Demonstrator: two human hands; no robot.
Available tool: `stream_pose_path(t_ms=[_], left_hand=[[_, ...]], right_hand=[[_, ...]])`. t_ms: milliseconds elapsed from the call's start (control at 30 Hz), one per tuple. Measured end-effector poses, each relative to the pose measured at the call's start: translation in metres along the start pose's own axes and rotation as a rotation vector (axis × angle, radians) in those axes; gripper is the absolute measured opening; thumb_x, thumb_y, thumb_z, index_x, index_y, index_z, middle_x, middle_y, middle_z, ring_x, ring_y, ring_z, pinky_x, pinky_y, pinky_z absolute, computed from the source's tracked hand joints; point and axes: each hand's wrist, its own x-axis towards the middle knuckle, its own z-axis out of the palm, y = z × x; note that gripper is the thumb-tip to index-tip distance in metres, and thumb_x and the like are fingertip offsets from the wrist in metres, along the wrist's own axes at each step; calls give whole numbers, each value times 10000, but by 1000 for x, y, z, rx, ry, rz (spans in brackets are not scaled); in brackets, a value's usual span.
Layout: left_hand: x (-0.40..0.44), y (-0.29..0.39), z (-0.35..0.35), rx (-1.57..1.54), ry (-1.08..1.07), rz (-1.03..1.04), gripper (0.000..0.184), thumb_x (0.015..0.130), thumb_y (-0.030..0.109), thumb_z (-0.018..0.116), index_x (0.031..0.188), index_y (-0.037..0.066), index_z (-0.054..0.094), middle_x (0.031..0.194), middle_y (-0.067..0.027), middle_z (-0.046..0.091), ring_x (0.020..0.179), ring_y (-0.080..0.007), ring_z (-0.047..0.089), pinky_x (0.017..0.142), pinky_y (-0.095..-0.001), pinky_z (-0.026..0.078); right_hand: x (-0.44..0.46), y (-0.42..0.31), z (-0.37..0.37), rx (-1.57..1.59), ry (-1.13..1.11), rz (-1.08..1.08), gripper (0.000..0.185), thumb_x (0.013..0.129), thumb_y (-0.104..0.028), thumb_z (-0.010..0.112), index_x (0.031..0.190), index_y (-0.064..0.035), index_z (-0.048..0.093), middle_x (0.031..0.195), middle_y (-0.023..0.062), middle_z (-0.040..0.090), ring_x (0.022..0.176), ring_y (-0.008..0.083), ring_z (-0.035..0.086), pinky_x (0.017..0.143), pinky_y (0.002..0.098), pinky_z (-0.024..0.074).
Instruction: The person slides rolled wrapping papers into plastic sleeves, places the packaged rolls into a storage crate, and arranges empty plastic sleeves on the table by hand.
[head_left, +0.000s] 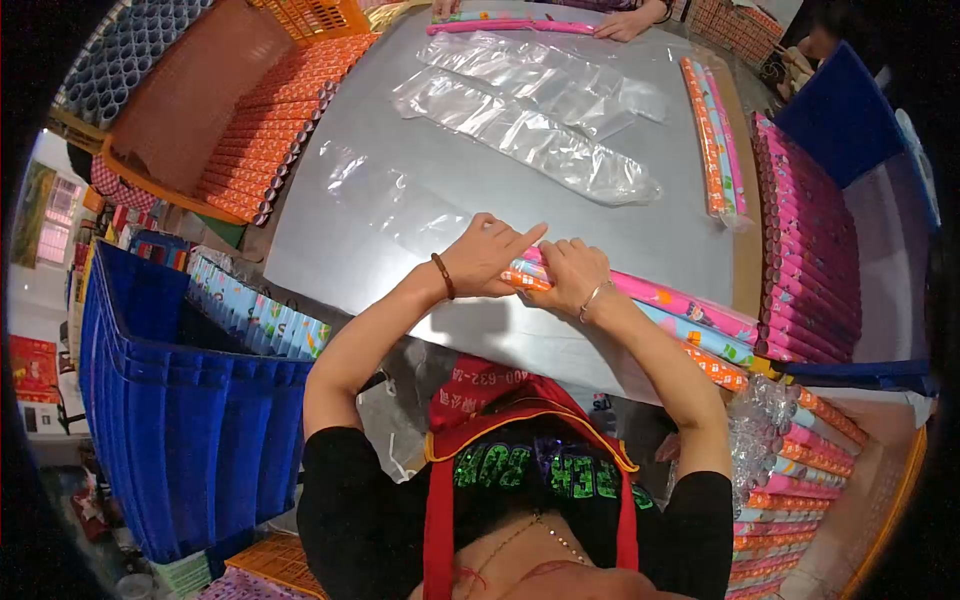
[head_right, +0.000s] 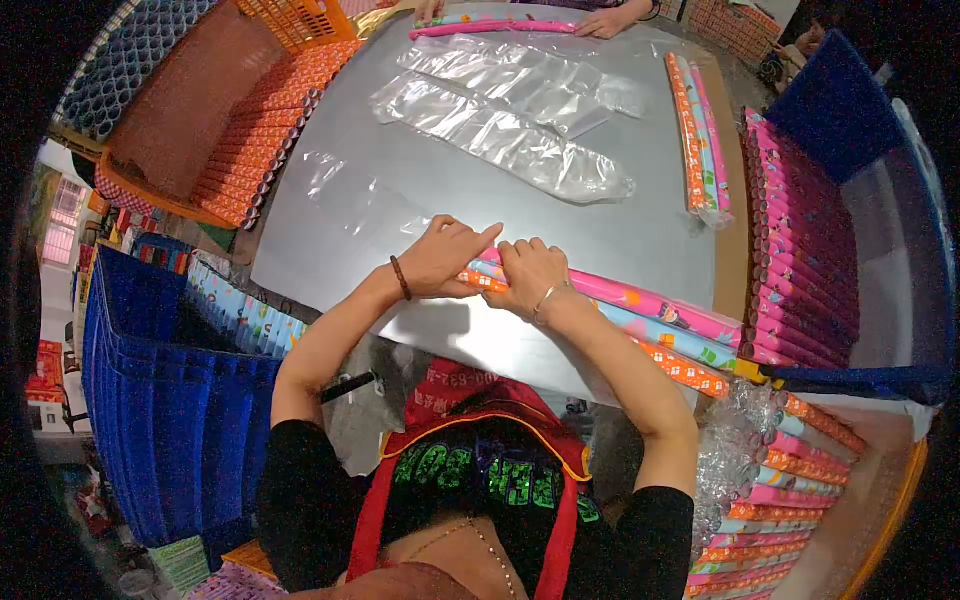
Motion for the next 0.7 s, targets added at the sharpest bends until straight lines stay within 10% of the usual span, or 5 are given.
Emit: stream_pose_path(t_ms=[700], left_hand=[[-2,2,32,-163,-21,11,862,617,255,712,1309,-50,298,954,-159,547,877,-302,512,787,-379,386]], right_hand=[[-82,51,6,-206,-47,93,968,470,-531,765,1242,-85,392,1128,89,525,1013,274,509,839,426,375]])
